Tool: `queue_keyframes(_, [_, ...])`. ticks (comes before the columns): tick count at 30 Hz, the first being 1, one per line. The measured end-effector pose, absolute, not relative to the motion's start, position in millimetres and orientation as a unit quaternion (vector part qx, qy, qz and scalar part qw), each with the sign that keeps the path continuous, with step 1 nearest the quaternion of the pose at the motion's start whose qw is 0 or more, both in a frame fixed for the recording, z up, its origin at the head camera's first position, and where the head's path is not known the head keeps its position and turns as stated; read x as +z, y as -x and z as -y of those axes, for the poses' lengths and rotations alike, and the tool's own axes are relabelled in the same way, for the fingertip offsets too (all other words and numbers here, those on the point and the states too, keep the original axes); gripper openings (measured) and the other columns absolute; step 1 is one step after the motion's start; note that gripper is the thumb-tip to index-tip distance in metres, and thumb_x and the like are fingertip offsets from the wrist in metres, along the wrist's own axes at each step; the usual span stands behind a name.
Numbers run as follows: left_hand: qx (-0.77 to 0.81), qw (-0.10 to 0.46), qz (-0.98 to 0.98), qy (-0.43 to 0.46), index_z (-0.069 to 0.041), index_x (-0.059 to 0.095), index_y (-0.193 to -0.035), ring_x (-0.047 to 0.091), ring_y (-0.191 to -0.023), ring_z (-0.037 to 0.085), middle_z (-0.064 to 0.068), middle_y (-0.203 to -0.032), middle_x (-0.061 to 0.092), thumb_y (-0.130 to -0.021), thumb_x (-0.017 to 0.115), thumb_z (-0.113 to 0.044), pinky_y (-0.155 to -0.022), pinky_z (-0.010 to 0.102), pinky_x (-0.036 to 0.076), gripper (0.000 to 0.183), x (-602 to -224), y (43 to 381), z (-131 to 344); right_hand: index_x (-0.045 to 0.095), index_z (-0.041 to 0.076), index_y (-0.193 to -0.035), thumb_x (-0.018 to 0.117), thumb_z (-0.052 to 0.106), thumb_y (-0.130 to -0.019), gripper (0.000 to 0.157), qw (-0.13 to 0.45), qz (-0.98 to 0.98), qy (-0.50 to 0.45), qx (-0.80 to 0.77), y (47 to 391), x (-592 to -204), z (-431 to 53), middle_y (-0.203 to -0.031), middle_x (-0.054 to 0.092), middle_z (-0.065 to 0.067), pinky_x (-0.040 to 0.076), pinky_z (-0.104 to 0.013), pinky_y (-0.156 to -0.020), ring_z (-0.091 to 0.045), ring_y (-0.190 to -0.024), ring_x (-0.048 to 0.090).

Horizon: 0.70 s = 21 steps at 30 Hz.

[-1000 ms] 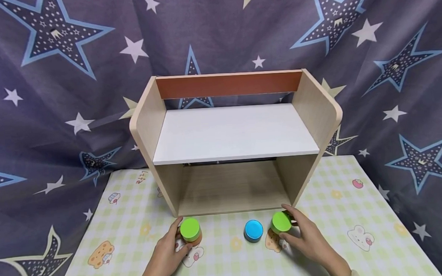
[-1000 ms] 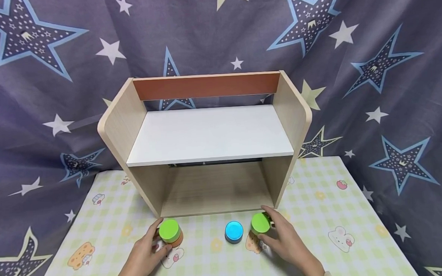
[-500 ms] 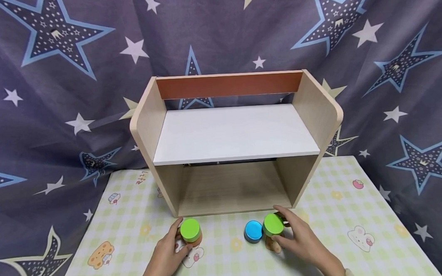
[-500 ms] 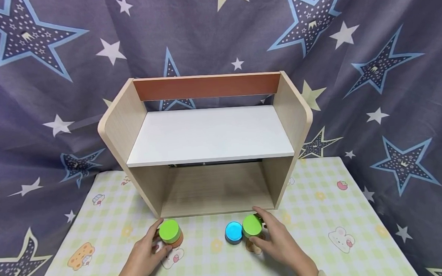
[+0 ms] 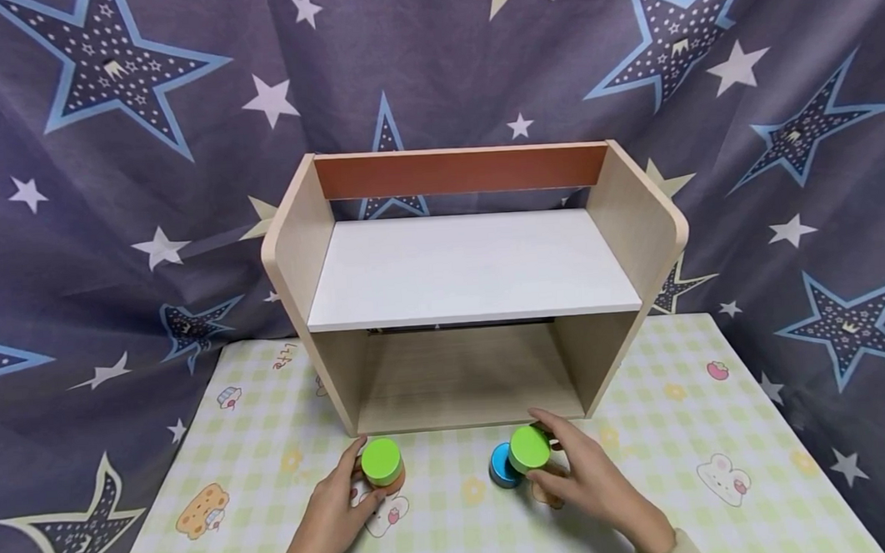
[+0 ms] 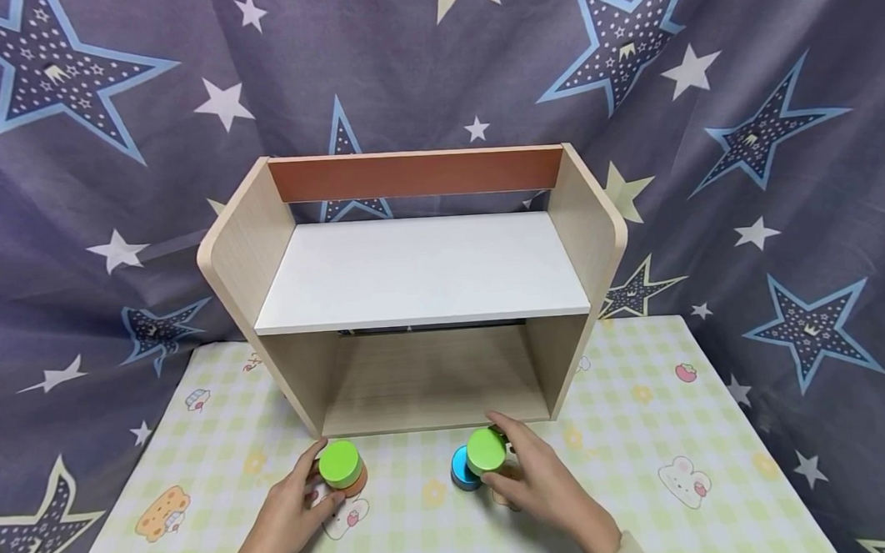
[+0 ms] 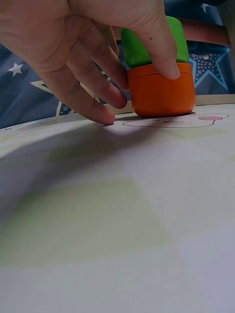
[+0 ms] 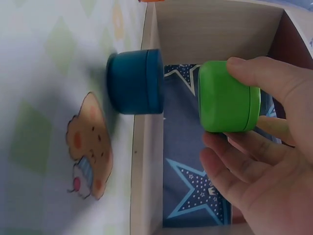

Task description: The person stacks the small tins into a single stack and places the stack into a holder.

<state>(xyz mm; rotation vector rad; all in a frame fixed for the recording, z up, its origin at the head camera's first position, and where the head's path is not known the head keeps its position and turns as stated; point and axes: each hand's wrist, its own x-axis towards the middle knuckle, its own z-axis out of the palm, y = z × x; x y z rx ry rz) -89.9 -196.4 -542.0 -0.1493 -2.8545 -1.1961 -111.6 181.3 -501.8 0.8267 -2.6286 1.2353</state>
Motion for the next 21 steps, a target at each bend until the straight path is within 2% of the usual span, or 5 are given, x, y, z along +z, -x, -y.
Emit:
queue_keyframes(4, [-0.384,0.024,0.922,0.049,-0.008,0.037,-0.153,0.062,-0.116,0.026,0.007,-0.125,0.066,-0.082,0.084,-0.009,-0.091,0.045,0.052,0.085,-542.4,90.1,196.1,0.042,0.011,-0.150,0.086,0.013,-0.081,0.081,0.059,0.867,-0.281,0.407,112.7,-498.7,-176.7,-0.131,0.060,-0.004,0.056,-0.043,-0.085,-0.016,-0.110,0.061])
queue_keyframes(8, [-0.385,0.026,0.921,0.050,-0.008,0.037,-0.153,0.062,-0.115,0.025,0.008,-0.125,0.067,-0.082,0.084,-0.009,-0.090,0.044,0.052,0.085,-542.7,89.8,196.1,0.040,0.015,-0.151,0.085,0.016,-0.083,0.082,0.049,0.865,-0.285,0.410,114.0,-496.9,-172.3,-0.131,0.060,-0.002,0.055,-0.044,-0.085,-0.015,-0.111,0.060])
queue_keyframes(16, [-0.383,0.034,0.921,0.054,-0.008,0.038,-0.153,0.062,-0.116,0.028,0.008,-0.125,0.066,-0.081,0.084,-0.007,-0.092,0.048,0.050,0.085,-543.6,88.9,196.7,0.040,0.007,-0.150,0.085,0.016,-0.083,0.082,0.048,0.856,-0.312,0.409,115.4,-496.3,-164.7,-0.131,0.060,-0.004,0.056,-0.042,-0.084,-0.018,-0.116,0.058])
queue_keyframes(21, [-0.383,0.037,0.921,0.056,-0.008,0.038,-0.153,0.062,-0.117,0.030,0.009,-0.124,0.067,-0.081,0.084,-0.008,-0.096,0.051,0.048,0.085,-543.9,88.8,196.8,0.039,0.011,-0.152,0.084,0.018,-0.084,0.082,0.034,0.857,-0.315,0.406,116.5,-493.6,-158.2,-0.134,0.057,-0.003,0.056,-0.042,-0.084,-0.017,-0.118,0.056])
